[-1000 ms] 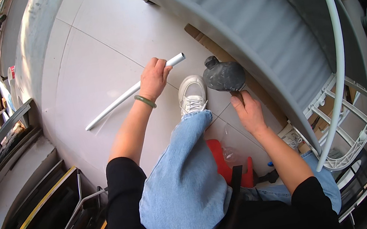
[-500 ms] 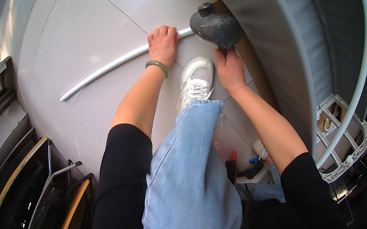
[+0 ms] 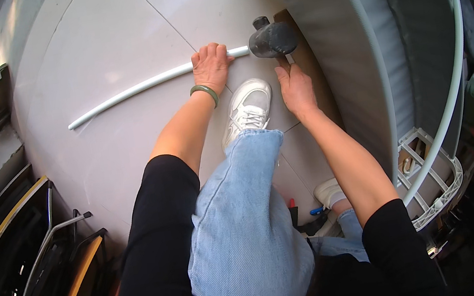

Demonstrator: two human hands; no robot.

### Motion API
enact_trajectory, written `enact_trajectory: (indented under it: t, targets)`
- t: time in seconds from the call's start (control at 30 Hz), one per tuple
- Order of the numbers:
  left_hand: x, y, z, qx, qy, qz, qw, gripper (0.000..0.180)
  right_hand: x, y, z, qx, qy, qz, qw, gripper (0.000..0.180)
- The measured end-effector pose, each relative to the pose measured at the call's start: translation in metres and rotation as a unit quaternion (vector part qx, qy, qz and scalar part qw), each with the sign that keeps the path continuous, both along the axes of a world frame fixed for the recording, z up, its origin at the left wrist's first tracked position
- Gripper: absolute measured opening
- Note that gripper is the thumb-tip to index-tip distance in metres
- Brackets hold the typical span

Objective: The person assembles a white metal frame by cutting pipes with pliers, tapping them with a hammer, and connecting joints. They work on the floor, handling multiple pipe segments and connectors to build the structure.

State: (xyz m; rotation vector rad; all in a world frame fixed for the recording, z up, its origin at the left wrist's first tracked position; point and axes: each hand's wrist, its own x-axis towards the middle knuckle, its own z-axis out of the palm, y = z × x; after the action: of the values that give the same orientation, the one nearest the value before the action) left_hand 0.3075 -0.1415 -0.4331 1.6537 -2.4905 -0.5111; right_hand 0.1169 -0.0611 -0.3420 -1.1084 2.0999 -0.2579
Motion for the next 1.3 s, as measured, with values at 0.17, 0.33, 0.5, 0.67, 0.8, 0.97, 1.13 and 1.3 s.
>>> enact_trajectory:
  t: [0.17, 0.33, 0.5, 0.67, 0.8, 0.97, 1.13, 1.3]
  targets:
    - [0.005, 0.007, 0.001, -0.042, 0.061, -0.007, 0.997, 0.03, -0.029, 0.023, 0.001, -0.158, -0.048, -0.045, 0.985, 0.048]
    - [0.013, -0.011, 0.007, -0.01, 0.076, -0.076, 0.994, 0.03, -0.022, 0.053, -0.009, -0.055, -0.07, -0.049, 0.995, 0.045]
    - [0.019, -0.042, 0.014, -0.028, 0.08, -0.087, 0.993, 0.019, -0.006, 0.06, -0.016, -0.044, -0.099, -0.075, 0.991, 0.046]
    - [0.018, -0.047, 0.01, -0.011, 0.088, -0.088, 0.992, 0.022, -0.005, 0.053, -0.019, -0.054, -0.096, -0.071, 0.991, 0.046]
    - [0.019, -0.039, 0.006, -0.032, 0.096, -0.091, 0.991, 0.025, -0.004, 0.045, -0.018, -0.074, -0.112, -0.091, 0.987, 0.046]
    - [0.021, -0.033, 0.006, -0.017, 0.116, -0.093, 0.989, 0.026, -0.003, 0.027, -0.011, -0.062, -0.07, -0.054, 0.994, 0.044]
    - [0.02, -0.031, 0.003, -0.023, 0.141, -0.07, 0.987, 0.025, -0.002, 0.002, -0.017, -0.03, -0.014, 0.01, 0.999, 0.042]
    - [0.021, -0.033, 0.004, -0.012, 0.142, -0.07, 0.987, 0.025, 0.015, -0.01, -0.024, -0.186, -0.109, -0.032, 0.976, 0.041]
